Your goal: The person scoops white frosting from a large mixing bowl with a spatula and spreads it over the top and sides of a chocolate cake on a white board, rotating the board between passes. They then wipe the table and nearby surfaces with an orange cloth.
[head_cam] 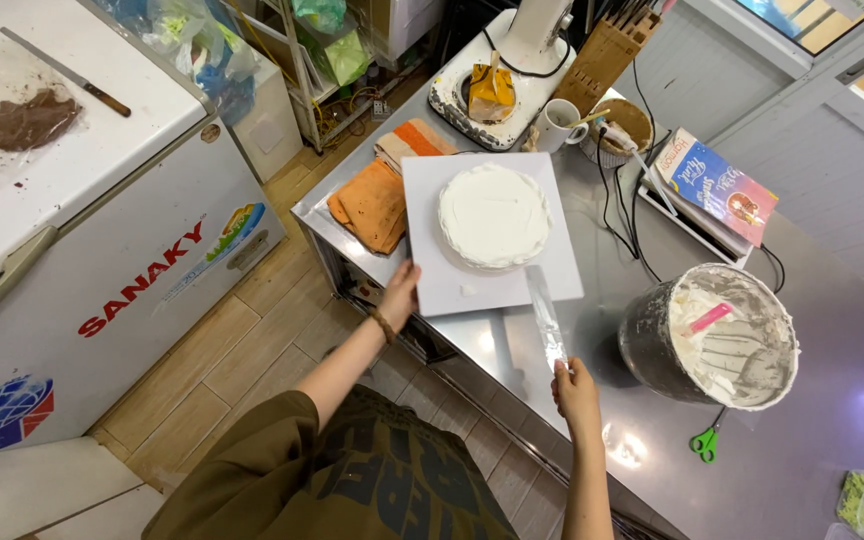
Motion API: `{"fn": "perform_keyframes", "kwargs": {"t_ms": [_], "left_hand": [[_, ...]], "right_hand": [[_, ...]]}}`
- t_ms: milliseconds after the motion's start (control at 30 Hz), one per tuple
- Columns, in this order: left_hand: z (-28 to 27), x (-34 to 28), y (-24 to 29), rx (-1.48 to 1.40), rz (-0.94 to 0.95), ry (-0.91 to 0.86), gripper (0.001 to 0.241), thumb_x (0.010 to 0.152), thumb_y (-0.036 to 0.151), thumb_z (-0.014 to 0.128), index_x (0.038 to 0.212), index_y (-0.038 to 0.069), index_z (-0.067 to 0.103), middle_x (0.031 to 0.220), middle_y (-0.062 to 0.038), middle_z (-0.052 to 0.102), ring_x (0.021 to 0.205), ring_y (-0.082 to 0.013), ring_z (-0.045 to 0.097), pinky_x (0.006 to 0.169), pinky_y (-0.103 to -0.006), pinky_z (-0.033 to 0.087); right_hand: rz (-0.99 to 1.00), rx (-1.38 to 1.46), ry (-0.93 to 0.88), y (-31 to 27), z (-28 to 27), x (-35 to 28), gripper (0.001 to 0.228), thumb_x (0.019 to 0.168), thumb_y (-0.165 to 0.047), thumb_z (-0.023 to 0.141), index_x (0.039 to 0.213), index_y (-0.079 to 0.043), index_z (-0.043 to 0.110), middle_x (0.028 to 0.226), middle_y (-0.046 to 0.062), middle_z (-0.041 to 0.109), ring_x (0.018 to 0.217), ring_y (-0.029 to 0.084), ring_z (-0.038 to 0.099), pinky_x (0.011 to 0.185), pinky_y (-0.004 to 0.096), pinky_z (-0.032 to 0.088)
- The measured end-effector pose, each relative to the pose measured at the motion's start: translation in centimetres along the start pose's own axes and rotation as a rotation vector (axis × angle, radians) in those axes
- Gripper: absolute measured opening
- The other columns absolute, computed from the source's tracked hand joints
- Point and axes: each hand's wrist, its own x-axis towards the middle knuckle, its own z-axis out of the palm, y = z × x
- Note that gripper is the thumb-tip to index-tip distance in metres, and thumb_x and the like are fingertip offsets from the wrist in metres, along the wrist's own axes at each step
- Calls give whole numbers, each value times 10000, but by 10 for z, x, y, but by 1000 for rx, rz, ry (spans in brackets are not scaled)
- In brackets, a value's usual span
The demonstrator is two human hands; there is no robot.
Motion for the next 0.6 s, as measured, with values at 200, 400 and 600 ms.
{"fn": "perform_keyframes", "kwargs": {"t_ms": [200, 400, 600], "left_hand": [[33, -45, -13, 271, -171, -648, 837, 929, 377, 599, 1581, 80, 165, 1629, -103, 221, 1414, -311, 469, 1143, -514, 456], [-17, 13, 19, -424, -12, -169, 903, 955, 636, 393, 1626, 73, 175, 1579, -224, 367, 1397, -334, 445, 1157, -546, 379], [19, -10, 1, -525, -203, -90, 1244, 769, 946, 161, 1599, 20, 149, 1562, -304, 388, 1453, -434, 399, 1176, -600, 337]], "right_hand": [[15, 35, -42, 3, 9, -4, 251, 1020, -309, 575, 1016, -60, 607, 601, 26, 531, 461, 108, 433, 404, 298, 311], [50, 28, -39, -3, 6, -7, 252, 1023, -311, 577, 1018, -61, 613, 603, 26, 536, 463, 106, 442, 405, 292, 311], [37, 42, -32, 0, 13, 2, 246, 1019, -315, 579, 1019, -71, 613, 600, 19, 534, 461, 101, 434, 399, 288, 309]]}}
